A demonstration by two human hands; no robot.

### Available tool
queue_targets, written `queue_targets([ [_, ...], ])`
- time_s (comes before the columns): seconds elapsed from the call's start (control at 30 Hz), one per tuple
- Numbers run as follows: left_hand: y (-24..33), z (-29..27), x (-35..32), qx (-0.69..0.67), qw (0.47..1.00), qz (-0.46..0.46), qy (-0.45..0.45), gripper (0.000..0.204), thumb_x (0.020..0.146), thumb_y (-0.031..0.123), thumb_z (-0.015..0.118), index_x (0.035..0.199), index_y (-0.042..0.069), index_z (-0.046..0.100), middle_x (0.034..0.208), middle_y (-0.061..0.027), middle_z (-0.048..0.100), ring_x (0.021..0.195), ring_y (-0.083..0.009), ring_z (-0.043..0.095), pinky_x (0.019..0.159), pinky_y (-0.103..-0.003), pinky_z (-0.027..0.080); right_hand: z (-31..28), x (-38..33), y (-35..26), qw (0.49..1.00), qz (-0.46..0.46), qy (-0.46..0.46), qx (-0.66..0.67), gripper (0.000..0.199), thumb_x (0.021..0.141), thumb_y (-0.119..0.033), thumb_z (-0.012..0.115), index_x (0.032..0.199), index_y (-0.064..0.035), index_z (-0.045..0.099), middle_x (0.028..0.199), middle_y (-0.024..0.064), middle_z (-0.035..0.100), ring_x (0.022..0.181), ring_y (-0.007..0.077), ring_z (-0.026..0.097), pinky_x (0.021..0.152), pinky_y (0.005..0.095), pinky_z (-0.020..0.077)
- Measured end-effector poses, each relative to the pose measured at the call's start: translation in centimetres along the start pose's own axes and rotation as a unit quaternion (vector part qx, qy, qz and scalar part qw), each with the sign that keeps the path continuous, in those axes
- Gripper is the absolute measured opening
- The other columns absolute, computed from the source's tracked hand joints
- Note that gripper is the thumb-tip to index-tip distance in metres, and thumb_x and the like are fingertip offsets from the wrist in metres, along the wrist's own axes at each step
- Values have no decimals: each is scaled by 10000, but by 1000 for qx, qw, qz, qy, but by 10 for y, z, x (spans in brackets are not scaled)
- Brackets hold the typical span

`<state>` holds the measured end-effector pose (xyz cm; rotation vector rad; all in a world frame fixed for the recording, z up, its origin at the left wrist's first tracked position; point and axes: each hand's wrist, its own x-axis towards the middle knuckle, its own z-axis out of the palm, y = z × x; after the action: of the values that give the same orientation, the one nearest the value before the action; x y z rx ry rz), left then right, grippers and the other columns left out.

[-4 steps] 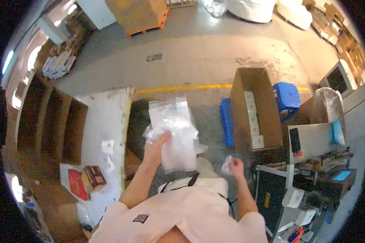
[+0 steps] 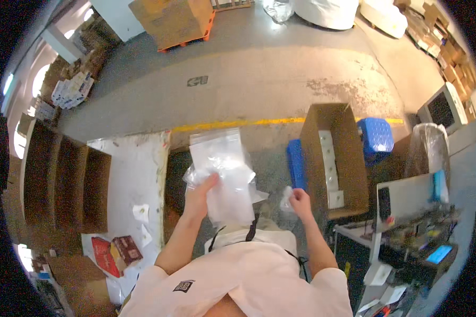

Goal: Adjusting components of a paper-processing machine using a wrench.

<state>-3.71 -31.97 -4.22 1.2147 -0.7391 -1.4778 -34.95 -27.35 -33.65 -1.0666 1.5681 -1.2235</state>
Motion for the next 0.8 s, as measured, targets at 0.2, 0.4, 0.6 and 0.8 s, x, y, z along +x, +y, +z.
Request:
queue_targets([
  [0.2,7,22,155,-63,983,-164,44,337,853,192,731,1139,35,647,1021,-37,658,921,-156,613,815,-297,489,42,164,-102,994,66,-66,64,323,814,12,630,1129,5,561,938,64,660,842,134,629,740,269,509],
  [0.4,48,92,362,-75,986,-148,-32,346,852,155,709,1169,37,633,1046,-40,653,940,-170,615,823,-305,489,50,324,-140,965,143,101,193,412,812,20,627,1210,-19,527,901,41,643,704,111,601,590,246,475],
  [0.6,46,176,488,-19,968,-212,-130,391,848,114,719,1212,23,610,1130,-64,645,1024,-195,612,881,-334,499,-34,397,-212,907,64,268,319,378,823,22,641,1178,-26,522,815,28,612,625,93,551,514,231,416],
  [0.8,34,305,646,180,935,-193,-235,412,863,192,726,1214,9,612,1107,-52,653,974,-171,624,848,-325,507,-94,538,-189,779,15,459,427,384,798,36,656,1150,-40,524,860,33,621,658,114,574,550,249,457],
])
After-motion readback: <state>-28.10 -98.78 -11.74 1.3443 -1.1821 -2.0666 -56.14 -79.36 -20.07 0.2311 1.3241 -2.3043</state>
